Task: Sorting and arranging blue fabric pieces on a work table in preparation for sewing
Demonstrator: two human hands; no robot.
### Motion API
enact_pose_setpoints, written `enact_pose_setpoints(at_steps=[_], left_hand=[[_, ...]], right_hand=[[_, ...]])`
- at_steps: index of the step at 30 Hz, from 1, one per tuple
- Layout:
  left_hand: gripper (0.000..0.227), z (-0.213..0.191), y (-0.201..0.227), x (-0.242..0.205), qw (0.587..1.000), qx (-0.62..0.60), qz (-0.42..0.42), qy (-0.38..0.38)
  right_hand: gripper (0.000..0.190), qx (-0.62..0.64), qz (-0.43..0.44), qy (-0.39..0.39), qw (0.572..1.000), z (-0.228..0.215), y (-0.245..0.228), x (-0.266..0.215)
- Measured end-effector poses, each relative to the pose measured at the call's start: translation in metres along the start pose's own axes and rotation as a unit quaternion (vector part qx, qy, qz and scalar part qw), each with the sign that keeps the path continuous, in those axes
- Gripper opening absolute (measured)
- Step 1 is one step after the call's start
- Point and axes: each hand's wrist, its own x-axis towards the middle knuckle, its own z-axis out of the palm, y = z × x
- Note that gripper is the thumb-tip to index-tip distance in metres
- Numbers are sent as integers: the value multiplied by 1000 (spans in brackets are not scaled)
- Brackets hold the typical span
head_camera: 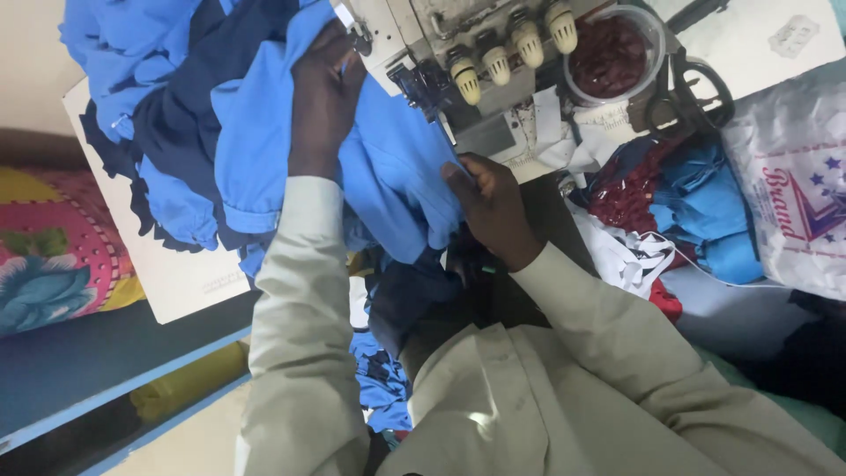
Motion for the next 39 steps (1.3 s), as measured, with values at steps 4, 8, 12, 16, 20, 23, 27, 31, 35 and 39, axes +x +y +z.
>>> enact_pose_setpoints(at_steps=[4, 8, 12, 16, 20, 23, 27, 31, 35, 39], left_hand=[[54, -2, -29, 8, 999, 39, 15, 17], [58, -6, -34, 14, 995, 87, 44, 1], [44, -8, 37, 11, 990, 142, 14, 15], [32, 12, 81, -37, 963, 248, -43, 92], [20, 39, 115, -65, 979, 182, -80, 47], [25, 44, 113, -74, 985, 163, -58, 14], [33, 42, 100, -74, 986, 143, -86, 12], [36, 36, 83, -65, 980, 173, -94, 4], [40, 33, 69, -59, 976, 193, -101, 9], [35, 30, 58, -64, 983, 159, -87, 29]], right_hand=[[42, 9, -13, 17, 1000, 3, 7, 3], [31, 89, 60, -17, 994, 7, 14, -2], [21, 167, 66, -18, 984, 10, 31, -11], [21, 194, 98, -13, 976, 13, 26, -21], [29, 201, 18, 46, 978, 17, 40, -24], [32, 155, -12, 53, 986, 14, 36, -19], [18, 253, 20, 56, 966, 18, 34, -4], [11, 290, 31, 56, 955, 21, 28, 7], [13, 306, 40, 57, 950, 25, 44, 2], [15, 286, 28, 22, 958, 29, 78, 5]])
